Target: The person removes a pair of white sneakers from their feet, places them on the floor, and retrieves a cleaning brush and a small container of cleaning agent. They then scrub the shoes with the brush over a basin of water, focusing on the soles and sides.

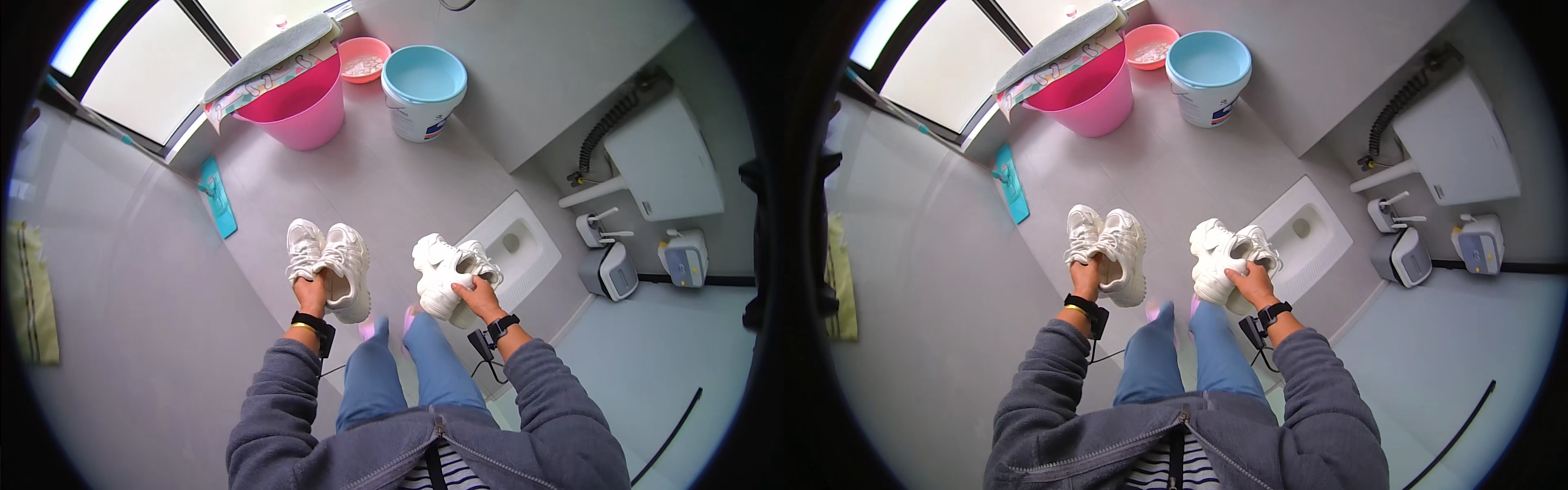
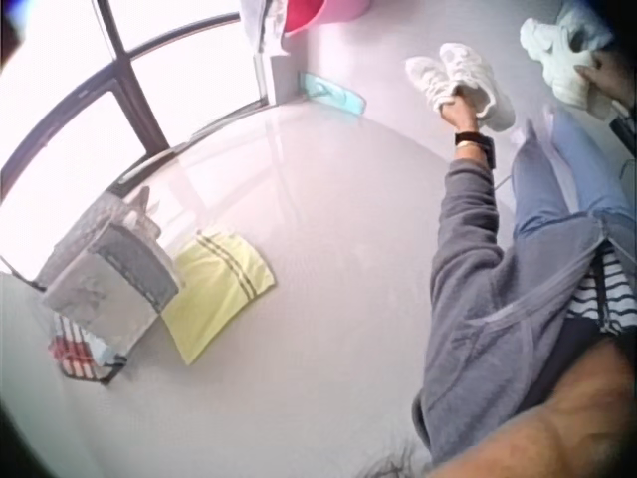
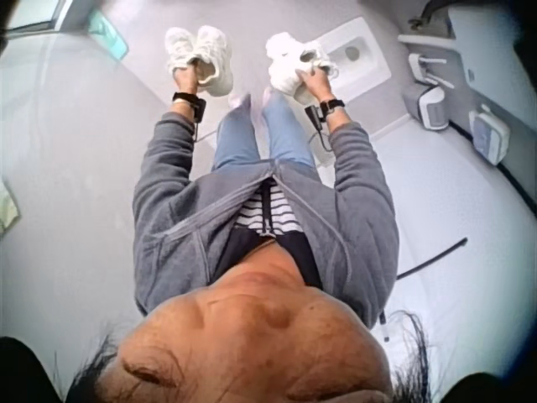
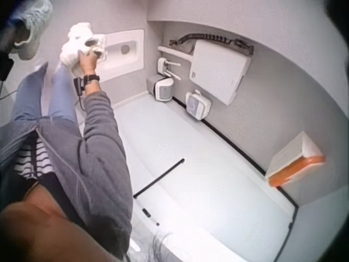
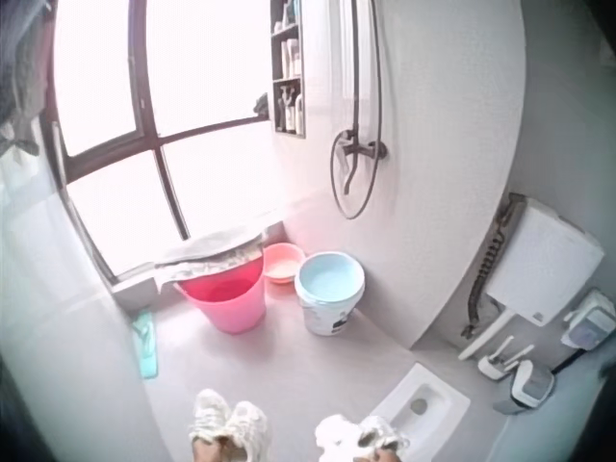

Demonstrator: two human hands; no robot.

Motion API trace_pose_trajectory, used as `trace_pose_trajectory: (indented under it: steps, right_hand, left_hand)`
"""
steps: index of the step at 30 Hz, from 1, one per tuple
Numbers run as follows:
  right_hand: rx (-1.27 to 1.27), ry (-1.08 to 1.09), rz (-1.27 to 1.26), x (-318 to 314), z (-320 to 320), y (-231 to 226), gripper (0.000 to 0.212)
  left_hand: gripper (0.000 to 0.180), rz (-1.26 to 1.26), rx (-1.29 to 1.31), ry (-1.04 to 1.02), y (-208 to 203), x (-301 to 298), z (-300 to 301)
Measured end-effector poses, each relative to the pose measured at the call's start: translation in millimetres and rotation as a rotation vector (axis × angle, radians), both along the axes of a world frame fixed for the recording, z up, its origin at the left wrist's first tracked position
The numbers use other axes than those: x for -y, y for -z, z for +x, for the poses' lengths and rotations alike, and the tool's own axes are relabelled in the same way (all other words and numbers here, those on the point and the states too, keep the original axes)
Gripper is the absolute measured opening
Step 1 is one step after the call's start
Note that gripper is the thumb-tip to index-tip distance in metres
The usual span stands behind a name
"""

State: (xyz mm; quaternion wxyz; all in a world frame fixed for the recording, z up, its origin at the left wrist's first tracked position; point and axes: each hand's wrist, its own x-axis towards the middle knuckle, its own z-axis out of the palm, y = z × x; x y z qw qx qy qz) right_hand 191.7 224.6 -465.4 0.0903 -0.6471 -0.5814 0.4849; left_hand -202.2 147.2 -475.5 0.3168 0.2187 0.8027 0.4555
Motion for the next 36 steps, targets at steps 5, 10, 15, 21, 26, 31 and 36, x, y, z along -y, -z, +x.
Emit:
trace_pose_trajectory:
  steps: [5, 10, 15, 21, 26, 31, 36]
  right_hand:
    - [0.154, -0.053, -0.024, -49, -34, 71, 0.056]
    - [0.204, -0.012, 0.033, -81, -45, 165, 0.055]
    - [0.292, 0.103, 0.101, -116, -50, 265, 0.043]
    - [0.427, 0.029, 0.138, -77, -67, 338, 0.048]
    - [0.285, 0.073, -0.003, -54, -71, 342, 0.038]
    - [0.275, 0.224, -0.009, -57, -101, 284, 0.027]
    - [-0.007, 0.131, 0.018, -74, -169, 186, 0.021]
  left_hand:
    - [0.042, -0.112, -0.104, 0.034, 94, -39, -24]
    - [0.034, -0.267, -0.145, 0.01, 171, -43, -62]
    - [0.032, -0.488, -0.301, 0.029, 259, -61, -100]
    - [0.032, -0.516, -0.357, 0.082, 347, -40, -125]
    - [0.036, -0.657, -0.339, 0.142, 351, -24, -120]
    - [0.074, -0.649, -0.2, 0.031, 283, -38, -92]
    - [0.077, -0.358, -0.071, -0.025, 189, -85, -66]
